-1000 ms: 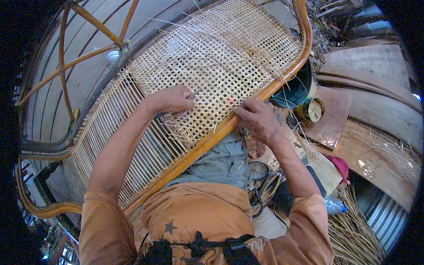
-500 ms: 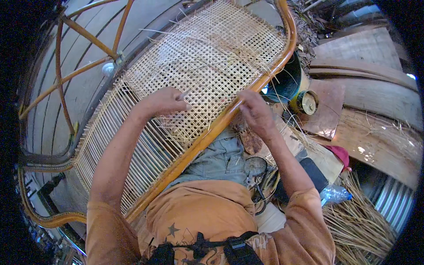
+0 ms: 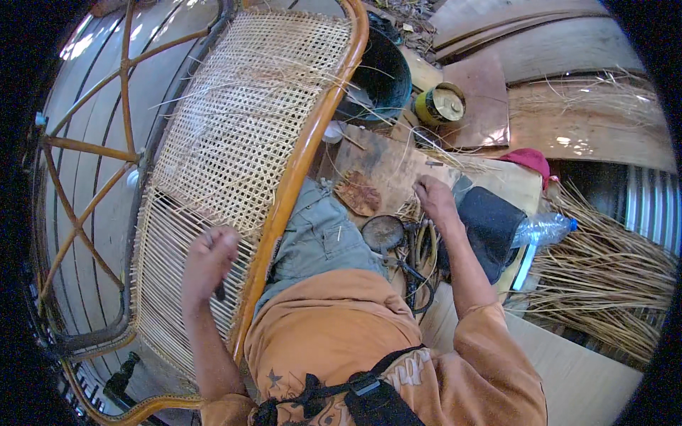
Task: Repairing and weaving the seat of a rattan or cane chair frame using tools and weaving strips.
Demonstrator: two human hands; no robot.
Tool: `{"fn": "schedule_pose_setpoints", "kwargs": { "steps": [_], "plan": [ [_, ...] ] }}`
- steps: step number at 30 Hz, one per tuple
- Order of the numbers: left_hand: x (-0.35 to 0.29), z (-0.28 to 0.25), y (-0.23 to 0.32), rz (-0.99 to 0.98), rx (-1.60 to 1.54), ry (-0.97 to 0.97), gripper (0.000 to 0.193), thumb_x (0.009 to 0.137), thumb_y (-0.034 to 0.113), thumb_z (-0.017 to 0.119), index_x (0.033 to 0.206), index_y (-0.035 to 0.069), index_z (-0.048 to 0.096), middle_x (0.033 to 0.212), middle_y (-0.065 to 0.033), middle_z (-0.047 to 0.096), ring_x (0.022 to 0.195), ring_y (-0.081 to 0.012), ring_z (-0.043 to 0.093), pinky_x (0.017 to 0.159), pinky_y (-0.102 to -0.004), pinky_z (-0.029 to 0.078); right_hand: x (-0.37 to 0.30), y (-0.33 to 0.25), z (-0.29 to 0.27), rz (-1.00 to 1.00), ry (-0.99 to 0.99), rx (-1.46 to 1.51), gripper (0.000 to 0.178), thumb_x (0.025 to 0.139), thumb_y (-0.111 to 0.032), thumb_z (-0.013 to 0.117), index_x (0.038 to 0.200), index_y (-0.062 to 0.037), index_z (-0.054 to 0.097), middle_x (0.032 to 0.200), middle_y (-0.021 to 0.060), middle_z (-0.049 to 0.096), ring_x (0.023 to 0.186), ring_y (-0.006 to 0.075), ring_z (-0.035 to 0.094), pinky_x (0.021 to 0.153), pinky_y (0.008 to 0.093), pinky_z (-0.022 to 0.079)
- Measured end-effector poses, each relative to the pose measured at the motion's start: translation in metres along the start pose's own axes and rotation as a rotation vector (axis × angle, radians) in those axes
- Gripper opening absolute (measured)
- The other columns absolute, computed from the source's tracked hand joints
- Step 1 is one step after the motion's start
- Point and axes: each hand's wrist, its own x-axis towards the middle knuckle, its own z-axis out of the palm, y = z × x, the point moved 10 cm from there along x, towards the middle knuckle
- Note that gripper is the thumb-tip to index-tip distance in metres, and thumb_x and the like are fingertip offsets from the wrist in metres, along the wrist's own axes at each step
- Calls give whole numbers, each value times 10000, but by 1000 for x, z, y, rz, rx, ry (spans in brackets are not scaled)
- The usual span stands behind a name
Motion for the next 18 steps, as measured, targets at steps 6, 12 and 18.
{"fn": "schedule_pose_setpoints", "kwargs": {
  "steps": [6, 12, 18],
  "plan": [
    [-17, 70, -29, 37, -2, -177, 256, 855, 259, 597, 883, 4, 603, 684, 37, 520, 572, -55, 431, 531, -223, 384, -27, 21, 57, -115, -226, -169, 133, 773, -78, 553, 879, -82, 634, 870, 124, 610, 835, 295, 592, 722, 383, 479],
    [1, 47, 7, 170, 217, -54, 244, 864, 237, 587, 864, -7, 590, 633, 19, 497, 582, -73, 431, 561, -249, 396, -22, 20, 61, -192, -272, -245, 136, 749, -79, 577, 864, -105, 645, 949, 122, 580, 872, 324, 550, 767, 374, 462],
    [19, 37, 24, 209, 199, -6, 212, 865, 212, 595, 861, 0, 591, 638, 26, 476, 585, -57, 398, 536, -235, 355, -15, 40, 27, -90, -166, 59, 162, 859, -126, 545, 981, -44, 613, 914, 168, 576, 866, 335, 580, 768, 372, 469]
  ]
}}
